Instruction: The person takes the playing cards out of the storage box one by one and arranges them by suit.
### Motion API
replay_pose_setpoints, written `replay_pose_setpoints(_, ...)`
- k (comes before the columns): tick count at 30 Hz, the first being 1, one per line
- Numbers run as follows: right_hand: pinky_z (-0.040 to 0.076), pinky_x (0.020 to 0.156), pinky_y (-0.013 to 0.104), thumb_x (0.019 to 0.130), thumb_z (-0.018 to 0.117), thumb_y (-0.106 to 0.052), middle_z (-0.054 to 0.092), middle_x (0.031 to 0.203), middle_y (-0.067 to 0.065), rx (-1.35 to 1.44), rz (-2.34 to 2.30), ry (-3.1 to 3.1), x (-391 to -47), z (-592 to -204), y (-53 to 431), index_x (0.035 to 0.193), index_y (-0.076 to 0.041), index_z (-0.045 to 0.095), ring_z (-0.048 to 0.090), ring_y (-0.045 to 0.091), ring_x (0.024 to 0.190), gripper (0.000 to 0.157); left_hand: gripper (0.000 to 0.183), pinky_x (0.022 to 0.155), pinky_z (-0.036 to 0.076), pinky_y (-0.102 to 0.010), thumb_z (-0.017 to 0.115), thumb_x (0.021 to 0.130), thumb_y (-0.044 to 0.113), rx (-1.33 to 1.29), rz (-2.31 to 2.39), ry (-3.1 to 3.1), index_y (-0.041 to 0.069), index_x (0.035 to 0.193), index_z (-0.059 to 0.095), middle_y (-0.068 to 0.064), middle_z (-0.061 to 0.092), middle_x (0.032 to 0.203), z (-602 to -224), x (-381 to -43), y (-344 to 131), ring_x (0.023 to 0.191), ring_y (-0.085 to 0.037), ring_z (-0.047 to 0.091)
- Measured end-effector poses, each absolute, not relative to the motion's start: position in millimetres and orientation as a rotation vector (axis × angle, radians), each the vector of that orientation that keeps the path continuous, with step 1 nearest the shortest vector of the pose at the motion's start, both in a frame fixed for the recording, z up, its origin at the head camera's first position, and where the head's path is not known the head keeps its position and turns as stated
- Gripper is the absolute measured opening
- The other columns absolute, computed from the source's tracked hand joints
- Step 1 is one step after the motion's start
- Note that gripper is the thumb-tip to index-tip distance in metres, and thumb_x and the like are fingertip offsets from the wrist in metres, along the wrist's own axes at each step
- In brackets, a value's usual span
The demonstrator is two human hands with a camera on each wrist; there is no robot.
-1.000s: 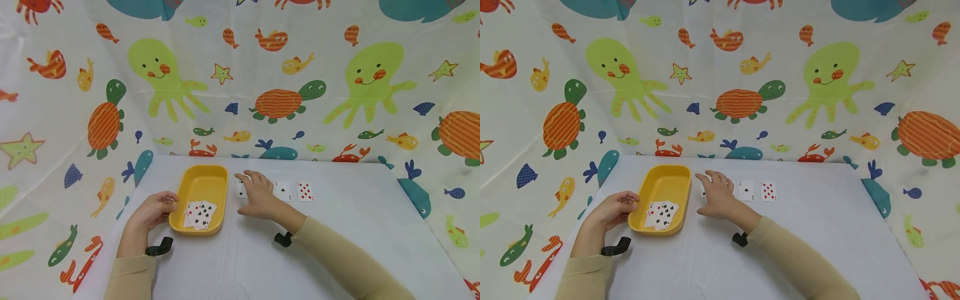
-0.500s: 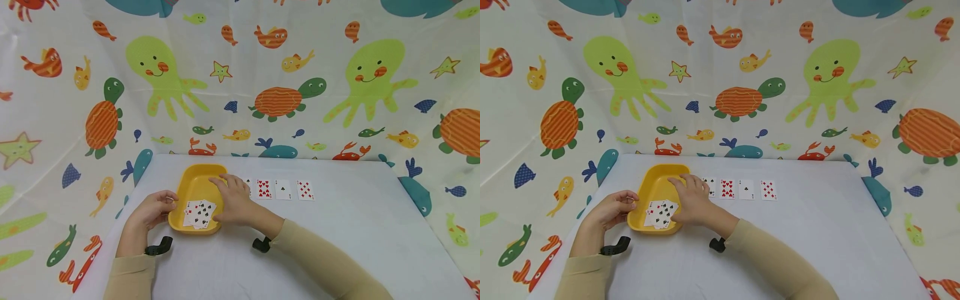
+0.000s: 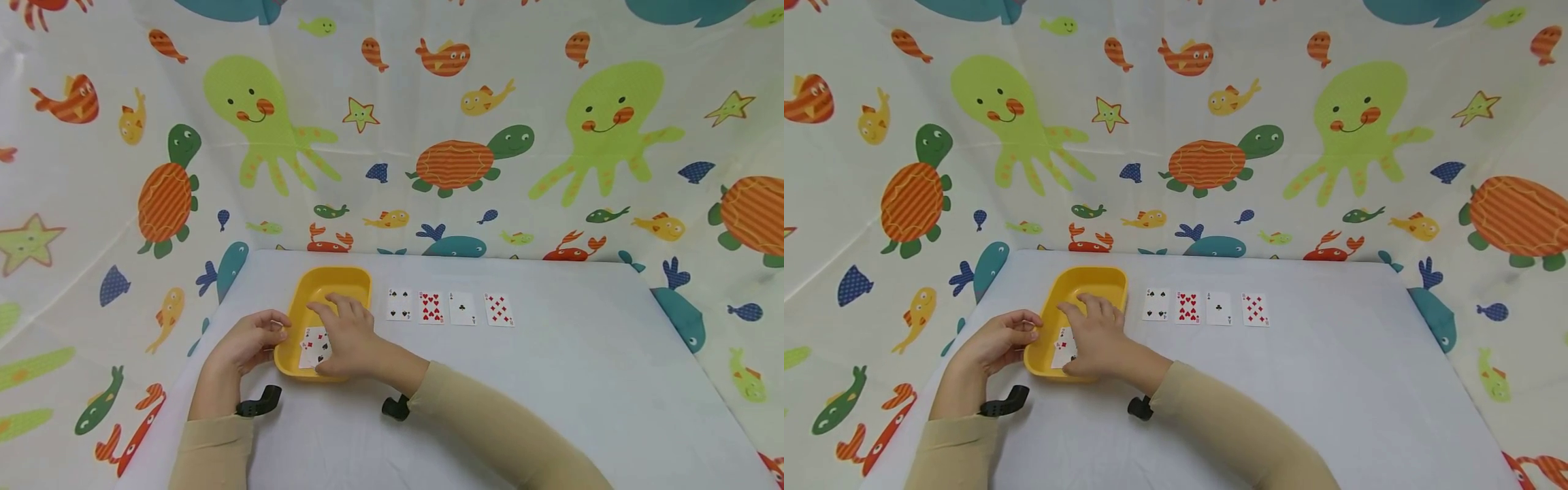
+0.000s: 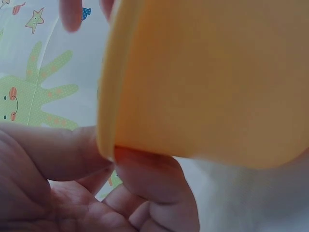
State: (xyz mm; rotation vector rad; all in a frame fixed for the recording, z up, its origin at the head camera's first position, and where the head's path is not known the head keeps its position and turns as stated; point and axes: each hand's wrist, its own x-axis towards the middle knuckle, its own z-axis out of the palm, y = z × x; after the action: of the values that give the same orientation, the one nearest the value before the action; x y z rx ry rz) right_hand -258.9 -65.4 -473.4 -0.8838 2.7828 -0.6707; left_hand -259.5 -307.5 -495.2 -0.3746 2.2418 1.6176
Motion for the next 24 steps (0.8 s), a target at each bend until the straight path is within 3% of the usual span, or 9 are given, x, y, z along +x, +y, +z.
replay_pose_setpoints(9,0.036,0.128,0.055,0.084,0.09,-0.044,0.03,0.173,0.004,-0.824,-0.634,2.756,-259.6,-481.1,-86.7,0.166,-0.037,0.03,0.03,0.029,0.159,0.102,0.029,0.081,0.063,-0.027,0.068,0.103,0.012,-0.354,1.629,2.243,0.003,0.13,0.064,-0.007,0.067,0.103,-497.9,-259.4,-309.2,0.088,-0.024,0.065)
replay_pose_setpoints(18,0.032,0.125,0.064,0.08,0.093,-0.045,0.035,0.169,0.005,-0.748,-0.547,2.786,-264.2,-490.7,-95.7,0.166,-0.036,0.032,0.031,0.032,0.155,0.106,0.026,0.08,0.063,-0.028,0.066,0.103,0.008,-0.331,1.643,2.216,0.001,0.128,0.064,-0.006,0.066,0.099,-495.7,-260.8,-310.1,0.087,-0.023,0.064)
replay_pose_setpoints(24,0.033,0.124,0.064,0.08,0.093,-0.044,0.044,0.159,0.007,-0.697,-0.43,2.779,-266.3,-493.2,-100.5,0.162,-0.029,0.04,0.036,0.032,0.147,0.098,0.027,0.08,0.063,-0.028,0.066,0.102,0.008,-0.337,1.648,2.203,0.001,0.128,0.063,-0.006,0.066,0.1,-495.7,-260.9,-310.8,0.089,-0.024,0.064)
